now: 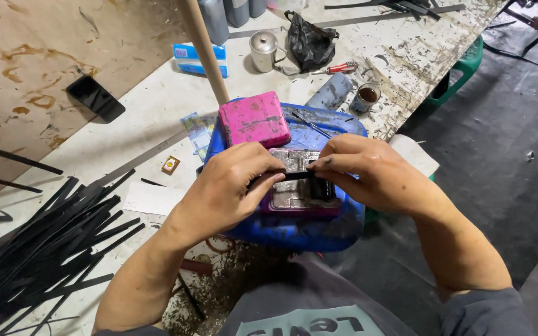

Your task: Applying edge paint to long leather strips using a manual applicator and hanging them on a rack to dry.

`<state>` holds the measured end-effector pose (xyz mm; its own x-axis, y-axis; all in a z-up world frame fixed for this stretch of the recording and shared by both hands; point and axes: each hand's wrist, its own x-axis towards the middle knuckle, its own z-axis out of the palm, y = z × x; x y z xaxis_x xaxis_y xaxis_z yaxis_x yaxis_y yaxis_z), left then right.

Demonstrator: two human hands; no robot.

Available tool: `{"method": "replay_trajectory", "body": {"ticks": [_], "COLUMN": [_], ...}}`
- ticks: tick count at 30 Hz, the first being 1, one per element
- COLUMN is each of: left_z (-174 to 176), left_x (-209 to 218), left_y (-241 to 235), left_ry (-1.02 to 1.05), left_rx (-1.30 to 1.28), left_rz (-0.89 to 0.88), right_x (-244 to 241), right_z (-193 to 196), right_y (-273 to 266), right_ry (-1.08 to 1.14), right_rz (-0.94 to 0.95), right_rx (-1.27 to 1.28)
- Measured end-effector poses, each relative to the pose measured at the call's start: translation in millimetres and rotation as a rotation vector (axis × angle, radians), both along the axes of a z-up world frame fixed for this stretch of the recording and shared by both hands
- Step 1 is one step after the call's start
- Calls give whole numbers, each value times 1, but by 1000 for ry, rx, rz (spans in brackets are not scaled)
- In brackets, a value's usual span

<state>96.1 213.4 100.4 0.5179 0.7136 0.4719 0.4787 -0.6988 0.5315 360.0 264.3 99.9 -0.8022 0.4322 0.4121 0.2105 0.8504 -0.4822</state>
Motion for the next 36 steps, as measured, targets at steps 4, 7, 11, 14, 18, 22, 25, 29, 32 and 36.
{"method": "replay_trajectory", "body": {"ticks": [4,7,11,14,18,22,25,29,32,36], "left_z": [-3,-4,-5,-5,-5,-3,-3,-7,-8,-9], "left_x": [-3,-5,-7,-7,-6,-5,-4,1,7,14], "left_y": [6,8,10,10,8,8,9,12,15,20], "left_ry": [42,48,61,53,71,98,107,132,144,163], "left_rx": [23,14,19,24,39,80,76,109,127,130], "left_rz": [-43,-77,-79,-89,-77,-61,-68,-80,-92,-135], "right_x": [2,1,0,-1,-2,-1,1,6,11,18], "right_z": [-10,-10,-11,-13,-17,-20,-20,-24,-24,-22], "right_y": [1,-2,-4,-5,-7,-6,-6,-6,-8,-10], "right_ry": [-24,-25,-23,-9,19,44,47,50,44,38], "right_rz": [-48,-66,-95,-107,-100,-78,-76,-97,-124,-141], "right_rx": [39,45,34,61,100,114,107,132,158,156]}}
